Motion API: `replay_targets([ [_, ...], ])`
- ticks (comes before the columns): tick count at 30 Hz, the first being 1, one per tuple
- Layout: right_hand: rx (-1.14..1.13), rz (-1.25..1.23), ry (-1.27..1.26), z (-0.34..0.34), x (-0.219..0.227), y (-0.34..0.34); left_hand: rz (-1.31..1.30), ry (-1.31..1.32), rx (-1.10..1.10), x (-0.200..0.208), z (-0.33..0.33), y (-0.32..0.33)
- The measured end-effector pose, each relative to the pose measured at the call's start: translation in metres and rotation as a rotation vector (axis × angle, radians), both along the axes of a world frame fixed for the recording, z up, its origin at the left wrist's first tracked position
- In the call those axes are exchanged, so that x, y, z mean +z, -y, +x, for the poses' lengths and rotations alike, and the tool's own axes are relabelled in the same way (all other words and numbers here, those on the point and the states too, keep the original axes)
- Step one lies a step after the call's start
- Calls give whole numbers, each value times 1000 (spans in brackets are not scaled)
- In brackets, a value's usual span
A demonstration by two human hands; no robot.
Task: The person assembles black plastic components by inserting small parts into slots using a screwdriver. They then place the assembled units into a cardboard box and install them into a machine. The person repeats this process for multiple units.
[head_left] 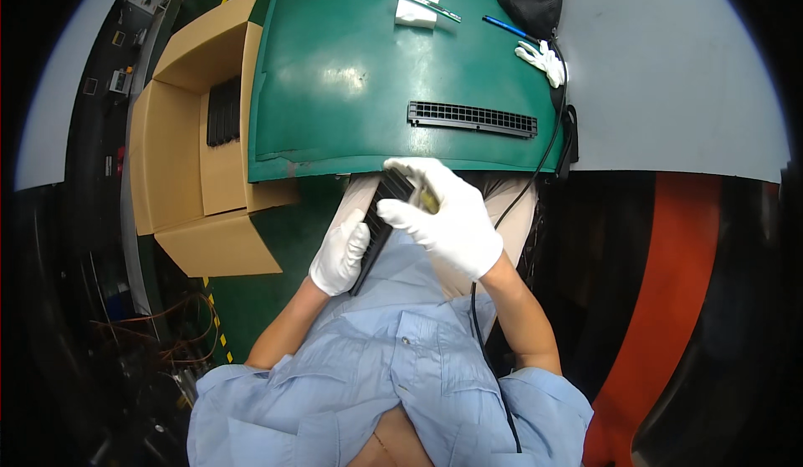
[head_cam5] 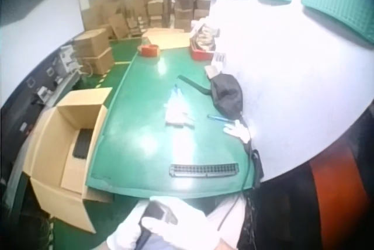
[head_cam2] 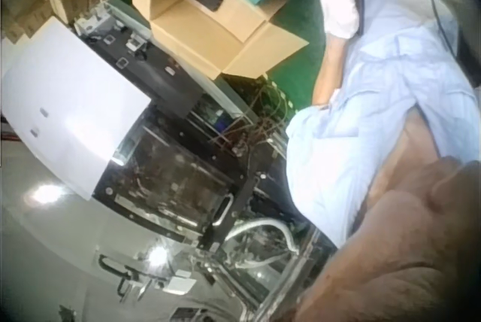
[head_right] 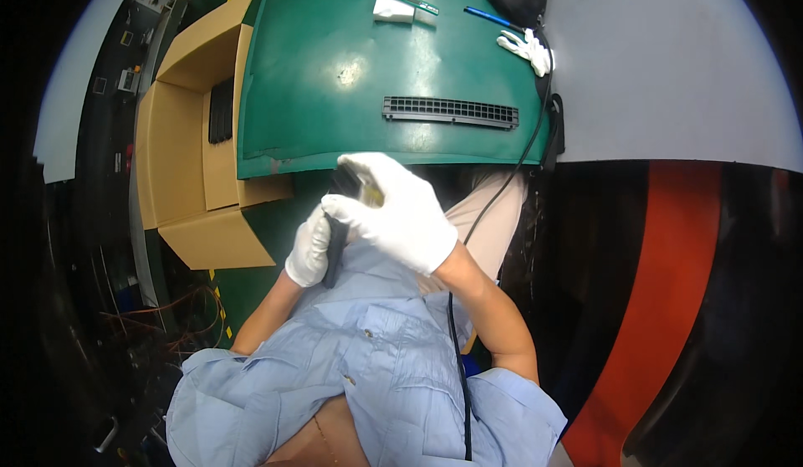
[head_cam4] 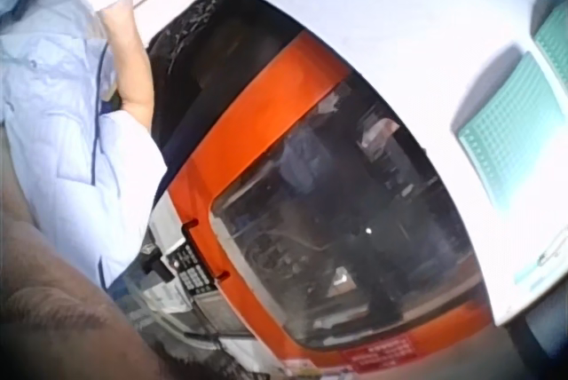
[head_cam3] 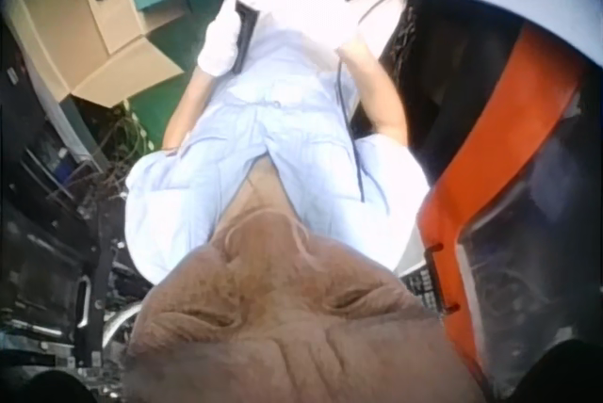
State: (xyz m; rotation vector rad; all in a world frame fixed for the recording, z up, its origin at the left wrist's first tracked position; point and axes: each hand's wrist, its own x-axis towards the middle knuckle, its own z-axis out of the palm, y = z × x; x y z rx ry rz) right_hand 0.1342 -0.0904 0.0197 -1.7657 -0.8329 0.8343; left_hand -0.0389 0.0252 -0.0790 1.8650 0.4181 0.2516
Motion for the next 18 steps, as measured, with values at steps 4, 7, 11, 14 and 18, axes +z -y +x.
replay_targets([
  [4,51,30,166,-19,-15,6,-227,-1,193,43,16,18],
  [7,232,77,161,-25,5,11,-353,19,341,75,31,14],
  [11,174,118,239,-13,11,28,-412,-1,407,74,30,14],
  [14,288,340,647,5,-6,26,-393,7,374,66,32,20],
  [18,467,196,905,9,-6,29,-369,23,316,63,31,22],
])
